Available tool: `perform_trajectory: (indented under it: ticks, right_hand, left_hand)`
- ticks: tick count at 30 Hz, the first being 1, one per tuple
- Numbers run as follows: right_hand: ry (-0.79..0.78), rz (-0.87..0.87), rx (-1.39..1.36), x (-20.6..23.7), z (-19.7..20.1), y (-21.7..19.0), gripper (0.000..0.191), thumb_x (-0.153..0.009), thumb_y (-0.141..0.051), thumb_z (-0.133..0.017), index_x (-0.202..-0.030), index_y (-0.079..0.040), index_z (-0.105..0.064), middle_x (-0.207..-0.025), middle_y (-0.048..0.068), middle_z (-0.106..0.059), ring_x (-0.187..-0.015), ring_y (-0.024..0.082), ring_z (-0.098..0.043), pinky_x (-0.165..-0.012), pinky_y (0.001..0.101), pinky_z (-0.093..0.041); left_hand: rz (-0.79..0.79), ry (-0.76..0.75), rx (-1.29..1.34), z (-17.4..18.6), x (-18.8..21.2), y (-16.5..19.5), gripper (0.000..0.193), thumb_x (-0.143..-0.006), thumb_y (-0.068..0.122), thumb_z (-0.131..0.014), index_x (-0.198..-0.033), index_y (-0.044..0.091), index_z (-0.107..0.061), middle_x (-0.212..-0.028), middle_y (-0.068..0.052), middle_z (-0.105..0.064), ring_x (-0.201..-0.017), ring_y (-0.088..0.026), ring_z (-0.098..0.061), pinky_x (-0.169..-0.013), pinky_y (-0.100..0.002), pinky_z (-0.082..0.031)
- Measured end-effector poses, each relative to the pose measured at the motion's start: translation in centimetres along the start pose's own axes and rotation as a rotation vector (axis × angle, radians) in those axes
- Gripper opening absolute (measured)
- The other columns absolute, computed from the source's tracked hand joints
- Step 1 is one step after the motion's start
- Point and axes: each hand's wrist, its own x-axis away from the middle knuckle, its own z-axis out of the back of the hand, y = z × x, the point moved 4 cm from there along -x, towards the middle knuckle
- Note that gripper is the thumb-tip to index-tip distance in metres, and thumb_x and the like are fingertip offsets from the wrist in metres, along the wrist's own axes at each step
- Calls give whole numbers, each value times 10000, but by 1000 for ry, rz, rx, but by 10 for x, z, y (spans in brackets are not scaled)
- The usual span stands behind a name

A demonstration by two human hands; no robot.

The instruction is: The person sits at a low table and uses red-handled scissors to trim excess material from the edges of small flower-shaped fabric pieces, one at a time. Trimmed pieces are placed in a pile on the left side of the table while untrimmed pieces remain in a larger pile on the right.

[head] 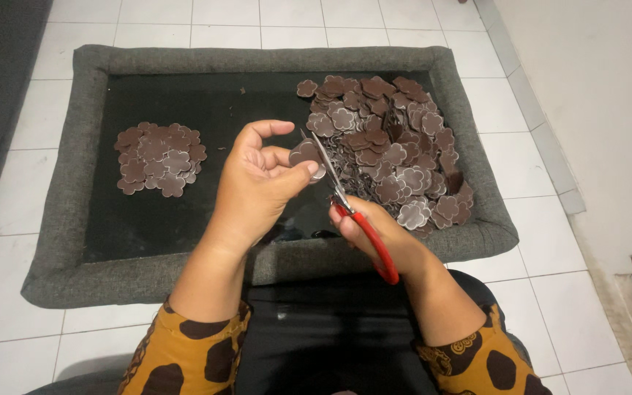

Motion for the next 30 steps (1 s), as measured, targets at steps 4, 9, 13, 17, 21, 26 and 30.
perform_trajectory:
  ticks: [4,9,13,17,21,26,30]
  right_hand:
    - [1,1,-38,2,-2,-3,501,-956,-615,-582,-968,-116,-538,-814,-50,-454,-762,77,-433,-665,244,-381]
    - [8,13,-9,2,-2,-6,503,-965,-620,-579,-940,-122,-516,-806,-56,-435,-758,70,-406,-653,239,-363]
    - [7,46,-4,2,-1,-7,484,-984,-599,-581,-927,-126,-496,-819,-65,-421,-771,61,-380,-655,236,-342]
    - [13,44,41,3,1,-5,454,-987,-575,-578,-927,-131,-502,-797,-73,-428,-757,54,-380,-650,234,-350]
    - [6,32,23,4,3,-4,438,-992,-548,-596,-924,-124,-508,-793,-77,-428,-748,50,-378,-637,231,-338]
    - [7,-1,-34,4,3,0,391,-991,-496,-613,-948,-117,-528,-786,-82,-434,-728,40,-381,-615,225,-333]
    - [24,-22,-51,4,3,2,371,-989,-473,-621,-956,-111,-541,-777,-83,-428,-716,39,-375,-600,224,-324]
  left_hand:
    - [6,-9,-4,0,0,1,541,-865,-77,-725,-1329,-37,-450,-921,-103,-703,-845,-131,-722,-744,-222,-584]
    - [8,-14,-23,1,-1,3,550,-861,-78,-737,-1336,-43,-462,-914,-94,-695,-841,-125,-713,-728,-218,-570]
    - [42,-7,-3,1,1,4,546,-846,-64,-731,-1315,-33,-455,-906,-101,-723,-845,-131,-744,-755,-223,-604]
    - [18,-2,-21,1,2,4,576,-848,-39,-761,-1333,-30,-450,-896,-101,-713,-798,-126,-722,-669,-206,-555]
    - [33,12,-39,3,1,4,616,-834,-14,-783,-1338,-28,-431,-873,-100,-711,-752,-123,-712,-590,-195,-513]
    - [35,9,-28,3,0,5,638,-827,-12,-787,-1346,-25,-415,-872,-97,-713,-757,-121,-719,-593,-194,-519]
    - [37,5,-21,3,0,6,631,-825,-12,-779,-1338,-28,-412,-878,-110,-723,-774,-132,-739,-619,-196,-542]
